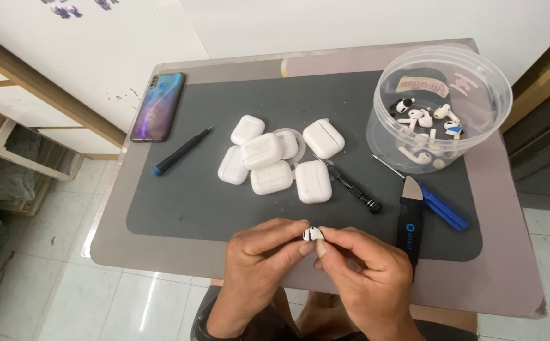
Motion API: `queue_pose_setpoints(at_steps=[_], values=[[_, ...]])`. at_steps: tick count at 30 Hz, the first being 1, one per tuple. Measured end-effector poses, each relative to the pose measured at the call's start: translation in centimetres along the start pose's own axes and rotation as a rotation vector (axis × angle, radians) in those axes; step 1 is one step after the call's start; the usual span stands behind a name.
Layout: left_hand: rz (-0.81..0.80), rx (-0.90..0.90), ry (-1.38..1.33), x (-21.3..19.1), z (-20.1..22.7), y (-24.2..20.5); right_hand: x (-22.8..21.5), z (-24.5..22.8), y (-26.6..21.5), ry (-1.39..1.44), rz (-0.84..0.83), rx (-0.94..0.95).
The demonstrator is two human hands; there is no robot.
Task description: Inspecting and testing earbud cases by inserting earbuds to check for proper fit and charging contact.
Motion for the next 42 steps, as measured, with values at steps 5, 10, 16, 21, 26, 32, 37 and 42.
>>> queue_pose_setpoints(at_steps=[5,10,16,21,26,32,37,42], values=[[-0.033,-0.179,-0.118,-0.6,-1.4,0.1,0.1,-0.2,-0.1,0.025,-0.029,-0.073],[-0.114,-0.085,-0.171,-0.5,-1.0,0.0,0.2,-0.3,0.0,0.019,-0.011,-0.068],[-0.092,-0.093,-0.165,-0.7,-1.2,0.1,0.0,-0.1,-0.1,0.009,-0.013,-0.085],[-0.105,-0.036,-0.220,-0.5,-1.1,-0.3,0.0,-0.5,0.1,0.043,-0.060,-0.137],[-0.079,-0.069,-0.313,0.0,-1.3,-0.3,-0.1,0.4,0.1,0.169,-0.077,0.048],[0.000,-0.061,-0.285,1.4,0.4,0.1,-0.3,3.5,0.3,0.431,-0.117,0.358],[0.068,-0.142,-0.216,2.5,1.4,0.7,-0.4,4.5,0.9,0.597,-0.074,0.477],[0.186,-0.244,-0.148,1.2,-1.7,0.4,0.3,4.0,1.0,0.427,0.026,0.771]])
Point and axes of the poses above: each hand's wrist, its own y-axis towards the middle knuckle, its own x-axis out of the palm, z = x × y, the point moved 5 cm from there along y, towards the middle knuckle, and after that the axes turned 8 degrees about z, right-handed, at the moved point
